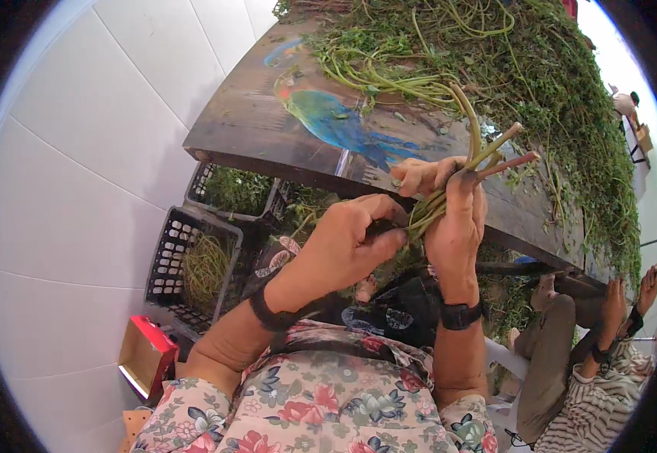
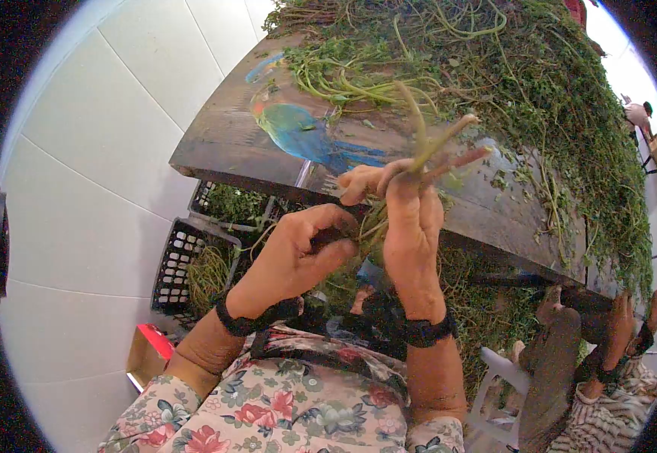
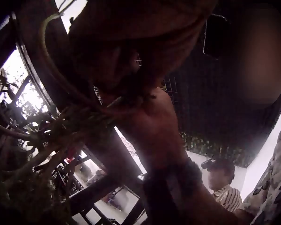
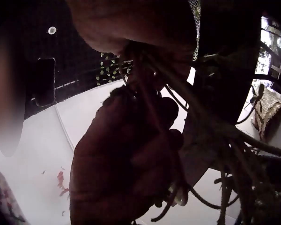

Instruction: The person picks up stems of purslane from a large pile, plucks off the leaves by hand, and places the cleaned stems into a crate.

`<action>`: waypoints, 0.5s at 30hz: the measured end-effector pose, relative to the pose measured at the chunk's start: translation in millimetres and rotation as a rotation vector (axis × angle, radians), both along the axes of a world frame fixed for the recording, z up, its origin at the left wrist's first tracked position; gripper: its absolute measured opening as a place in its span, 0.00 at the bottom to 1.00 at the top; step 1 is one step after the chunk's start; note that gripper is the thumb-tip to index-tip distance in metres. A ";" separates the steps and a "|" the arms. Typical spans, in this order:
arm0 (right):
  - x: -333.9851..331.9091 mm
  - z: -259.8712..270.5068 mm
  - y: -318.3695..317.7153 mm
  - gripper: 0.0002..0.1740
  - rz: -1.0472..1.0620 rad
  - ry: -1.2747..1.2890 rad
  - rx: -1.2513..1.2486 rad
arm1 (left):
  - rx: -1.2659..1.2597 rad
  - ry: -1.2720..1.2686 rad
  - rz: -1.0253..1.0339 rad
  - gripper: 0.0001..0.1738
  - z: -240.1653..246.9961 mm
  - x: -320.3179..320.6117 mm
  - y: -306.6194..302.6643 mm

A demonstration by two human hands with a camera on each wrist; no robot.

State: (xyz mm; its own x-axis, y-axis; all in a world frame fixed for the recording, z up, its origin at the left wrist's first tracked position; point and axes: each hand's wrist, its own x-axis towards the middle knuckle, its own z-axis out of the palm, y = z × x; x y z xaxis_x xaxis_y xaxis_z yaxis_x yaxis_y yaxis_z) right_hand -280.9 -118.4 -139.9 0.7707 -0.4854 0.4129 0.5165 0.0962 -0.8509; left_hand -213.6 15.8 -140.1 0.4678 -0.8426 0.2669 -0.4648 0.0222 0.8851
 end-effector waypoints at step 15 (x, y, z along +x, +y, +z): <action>-9.6 8.7 23.7 0.19 -0.079 0.094 -0.341 | -0.174 0.232 0.247 0.07 -20.4 1.3 -19.0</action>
State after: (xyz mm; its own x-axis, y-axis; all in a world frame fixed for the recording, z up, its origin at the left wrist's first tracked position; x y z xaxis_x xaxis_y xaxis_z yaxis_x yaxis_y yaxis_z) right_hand -290.5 -94.7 -131.1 0.7783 -0.3917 0.4907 0.4294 -0.2382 -0.8711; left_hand -212.2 -3.2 -160.5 0.7160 -0.6483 0.2590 -0.2622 0.0941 0.9604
